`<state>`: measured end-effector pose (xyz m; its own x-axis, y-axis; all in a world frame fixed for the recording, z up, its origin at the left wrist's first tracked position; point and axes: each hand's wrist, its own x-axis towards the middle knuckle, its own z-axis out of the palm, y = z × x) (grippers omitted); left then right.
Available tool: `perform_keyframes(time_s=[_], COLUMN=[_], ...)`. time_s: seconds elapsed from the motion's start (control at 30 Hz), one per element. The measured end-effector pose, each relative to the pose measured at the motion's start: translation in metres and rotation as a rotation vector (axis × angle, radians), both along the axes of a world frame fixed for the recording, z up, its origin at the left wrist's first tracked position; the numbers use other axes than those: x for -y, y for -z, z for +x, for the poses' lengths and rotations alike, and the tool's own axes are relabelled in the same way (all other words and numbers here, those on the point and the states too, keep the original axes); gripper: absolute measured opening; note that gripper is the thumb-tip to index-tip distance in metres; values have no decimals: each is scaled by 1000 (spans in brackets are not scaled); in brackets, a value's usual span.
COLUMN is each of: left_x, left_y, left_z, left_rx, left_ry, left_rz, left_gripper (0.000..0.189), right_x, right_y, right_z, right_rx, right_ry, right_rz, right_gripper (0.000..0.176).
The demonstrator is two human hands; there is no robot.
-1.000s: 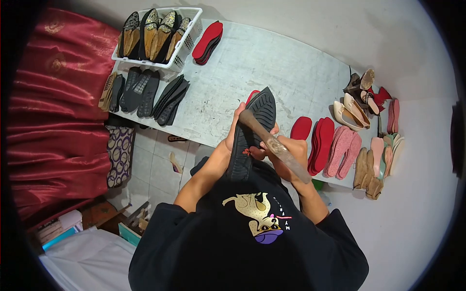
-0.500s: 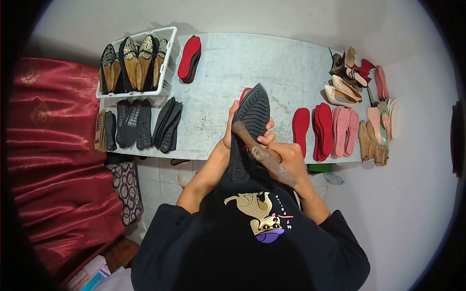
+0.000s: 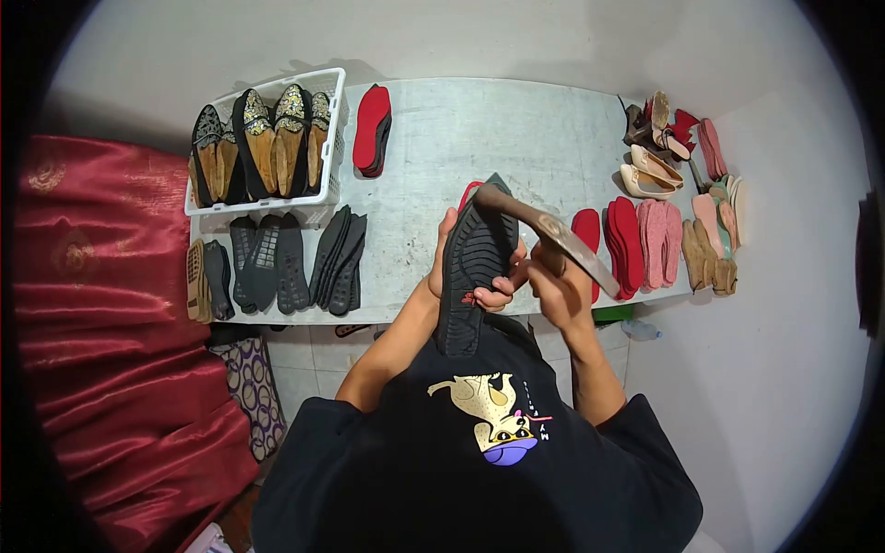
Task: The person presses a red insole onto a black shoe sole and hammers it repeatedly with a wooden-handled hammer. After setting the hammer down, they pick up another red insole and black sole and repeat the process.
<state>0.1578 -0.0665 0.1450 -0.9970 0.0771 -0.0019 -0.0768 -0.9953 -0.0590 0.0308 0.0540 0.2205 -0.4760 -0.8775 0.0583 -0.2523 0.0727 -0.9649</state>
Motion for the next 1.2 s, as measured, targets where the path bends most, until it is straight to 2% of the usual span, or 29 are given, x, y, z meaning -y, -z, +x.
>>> perform_keyframes(time_s=[0.07,0.17,0.27,0.3,0.4,0.43,0.57,0.67,0.7,0.83,0.9,0.93,1.03,1.07,1.1,1.2], left_x=[9,19,30,34,44,48,60,65,66,67,70,70,67,68,69,68], left_y=[7,9,10,16,16,19,17,25,26,31,31,31,29,30,32,39], left_z=[7,18,33,36,48,52,65,68,68,72,70,69,68,68,67,67], left_rx=[-104,-175,-93,-134,-183,-162,-161,-209,-228,-229,-301,-338,-189,-209,-227,-193], left_ry=[43,40,62,71,79,92,27,-1,-8,-35,-35,-33,-76,-77,-74,-117], left_rz=[-15,-2,-12,8,-20,-7,16,56,76,18,73,106,92,98,101,63], left_gripper=[105,106,107,107,108,109,111,111,109,106,107,108,111,112,114,114], right_x=[13,8,33,36,35,41,36,46,47,49,40,36,31,33,32,35], right_y=[-20,19,-18,-14,13,3,33,9,18,4,25,28,28,24,24,0], right_z=[0,15,35,42,54,56,64,67,70,75,74,73,70,70,77,80], right_rx=[-307,-104,-127,-158,24,-169,-100,-247,-145,-234,-35,-65,-160,-192,16,-198], right_ry=[-94,95,51,64,158,117,171,103,134,77,119,103,45,18,122,30], right_rz=[-18,99,17,-56,45,-20,29,22,36,-4,71,82,82,58,121,89], right_gripper=[5,7,6,3,17,15,15,10,20,18,17,16,14,14,15,16])
